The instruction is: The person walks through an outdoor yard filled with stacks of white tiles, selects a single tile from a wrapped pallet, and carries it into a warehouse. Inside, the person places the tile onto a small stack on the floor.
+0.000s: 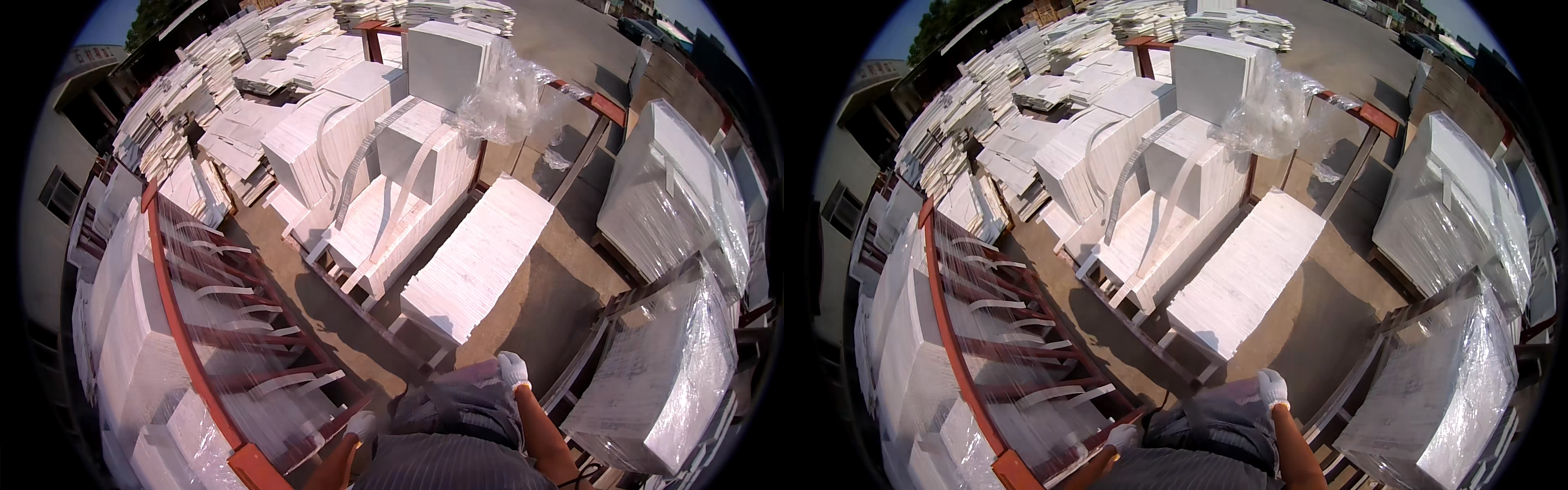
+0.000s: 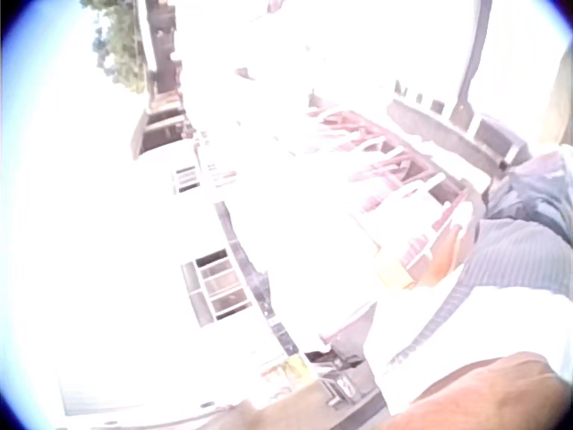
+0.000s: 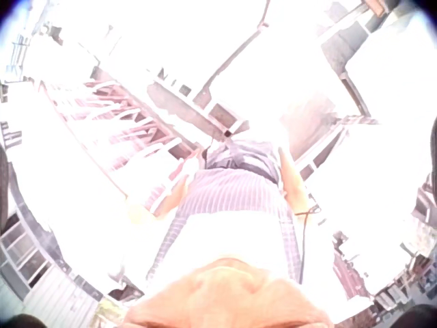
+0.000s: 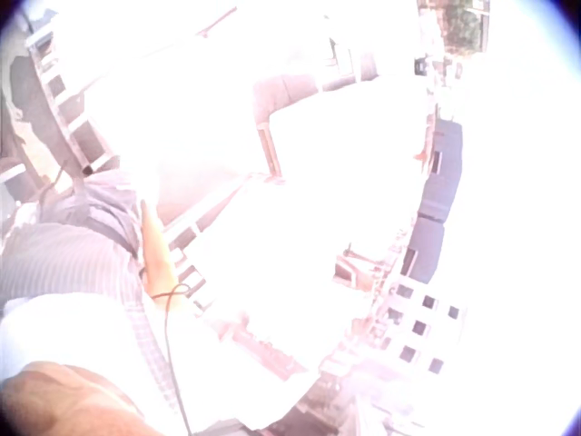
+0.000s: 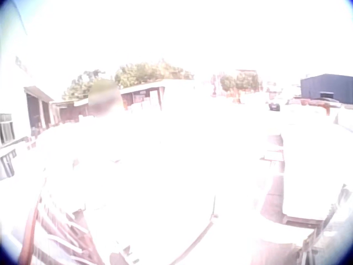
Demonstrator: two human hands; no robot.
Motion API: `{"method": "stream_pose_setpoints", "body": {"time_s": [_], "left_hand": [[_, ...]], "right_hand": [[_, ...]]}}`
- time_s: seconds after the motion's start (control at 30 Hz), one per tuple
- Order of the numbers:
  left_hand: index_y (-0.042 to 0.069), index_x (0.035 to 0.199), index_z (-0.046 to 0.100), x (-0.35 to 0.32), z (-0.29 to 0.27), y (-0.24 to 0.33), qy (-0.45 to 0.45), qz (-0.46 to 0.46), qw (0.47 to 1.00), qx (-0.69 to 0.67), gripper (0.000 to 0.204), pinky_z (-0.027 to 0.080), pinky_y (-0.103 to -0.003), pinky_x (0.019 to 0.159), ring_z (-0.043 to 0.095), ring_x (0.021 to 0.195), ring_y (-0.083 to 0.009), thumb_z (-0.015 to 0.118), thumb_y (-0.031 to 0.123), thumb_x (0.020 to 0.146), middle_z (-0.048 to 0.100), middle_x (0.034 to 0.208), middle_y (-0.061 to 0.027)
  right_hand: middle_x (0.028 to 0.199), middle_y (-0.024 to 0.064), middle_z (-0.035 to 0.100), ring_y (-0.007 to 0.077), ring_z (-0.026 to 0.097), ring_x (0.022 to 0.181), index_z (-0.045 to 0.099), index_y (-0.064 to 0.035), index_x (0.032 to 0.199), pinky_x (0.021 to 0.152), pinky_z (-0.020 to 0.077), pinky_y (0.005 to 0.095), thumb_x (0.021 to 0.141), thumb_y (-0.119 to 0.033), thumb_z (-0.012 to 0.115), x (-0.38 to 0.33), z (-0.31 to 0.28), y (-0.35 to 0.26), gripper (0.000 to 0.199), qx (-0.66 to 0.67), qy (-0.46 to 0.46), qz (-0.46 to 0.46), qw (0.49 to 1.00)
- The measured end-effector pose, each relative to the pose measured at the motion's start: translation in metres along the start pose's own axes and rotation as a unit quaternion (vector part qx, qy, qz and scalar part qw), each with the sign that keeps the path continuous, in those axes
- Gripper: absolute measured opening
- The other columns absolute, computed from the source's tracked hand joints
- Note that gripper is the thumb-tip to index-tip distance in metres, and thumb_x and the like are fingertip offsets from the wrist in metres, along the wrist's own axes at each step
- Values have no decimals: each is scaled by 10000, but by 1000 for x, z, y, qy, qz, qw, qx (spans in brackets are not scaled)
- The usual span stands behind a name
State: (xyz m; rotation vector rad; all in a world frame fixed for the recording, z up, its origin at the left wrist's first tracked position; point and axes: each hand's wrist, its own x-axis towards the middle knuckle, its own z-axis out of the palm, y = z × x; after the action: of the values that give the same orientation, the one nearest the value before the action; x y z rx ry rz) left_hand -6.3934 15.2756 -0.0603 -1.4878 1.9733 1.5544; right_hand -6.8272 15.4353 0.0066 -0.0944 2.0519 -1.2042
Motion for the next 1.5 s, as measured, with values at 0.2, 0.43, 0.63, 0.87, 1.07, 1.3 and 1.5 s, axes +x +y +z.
{"method": "stream_pose_setpoints", "body": {"time_s": [0.2, 0.43, 0.63, 0.87, 1.07, 1.3, 1.5], "left_hand": [[3, 931, 615, 49, 55, 39, 52, -74, 969, -229, 201, 451, -311, 591, 575, 688, -178, 529, 151, 824, 615, 790, -88], [30, 880, 610, 59, 182, 166, 124, -233, 909, -322, 155, 442, -330, 601, 578, 723, -194, 554, 162, 823, 606, 783, -71], [33, 849, 610, 95, 232, 304, 209, -256, 882, -335, 144, 426, -315, 579, 557, 686, -171, 542, 158, 824, 584, 745, -51], [38, 812, 611, 100, 254, 367, 281, -273, 861, -325, 142, 408, -298, 554, 532, 643, -145, 529, 153, 825, 558, 701, -29], [41, 780, 611, 116, 278, 377, 297, -250, 859, -334, 150, 392, -283, 533, 512, 607, -122, 518, 149, 826, 536, 663, -9], [45, 769, 613, 133, 272, 360, 265, -192, 786, -525, 157, 370, -258, 498, 477, 564, -91, 510, 147, 828, 497, 621, 12], [36, 818, 608, 132, 253, 340, 220, -208, 737, -604, 145, 381, -261, 522, 485, 599, -101, 516, 147, 831, 505, 665, -2]], "right_hand": [[1012, 138, 616, 295, 599, 902, 581, -91, 1125, 800, 472, 353, 804, -318, 591, 111, -57, -139, 393, -324, 19, -201, 924], [1352, 88, 391, 326, 316, 1276, 386, -207, 1328, 1069, 194, 489, 731, -305, 659, 282, -74, -449, 664, -545, 14, -563, 621], [1405, 75, 330, 295, 279, 1312, 327, -221, 1368, 1109, 134, 462, 799, -193, 551, 401, -34, -583, 612, -593, 46, -654, 467], [1056, 129, 607, 271, 539, 1059, 466, -124, 1247, 1078, 203, 433, 810, -131, 478, 517, -41, -586, 437, -739, 16, -514, 436], [946, 123, 644, 265, 591, 947, 658, -128, 982, 1053, 258, 425, 773, -115, 506, 554, -85, -539, 259, -754, 39, -581, 304], [1073, 134, 591, 294, 549, 1015, 502, -105, 1219, 977, 346, 424, 785, -243, 576, 410, -42, -623, 461, -615, -16, -636, 465], [1076, 139, 563, 316, 561, 964, 501, -96, 1194, 825, 437, 420, 747, -277, 627, 446, -7, -720, 498, -574, 228, -630, 471]]}}
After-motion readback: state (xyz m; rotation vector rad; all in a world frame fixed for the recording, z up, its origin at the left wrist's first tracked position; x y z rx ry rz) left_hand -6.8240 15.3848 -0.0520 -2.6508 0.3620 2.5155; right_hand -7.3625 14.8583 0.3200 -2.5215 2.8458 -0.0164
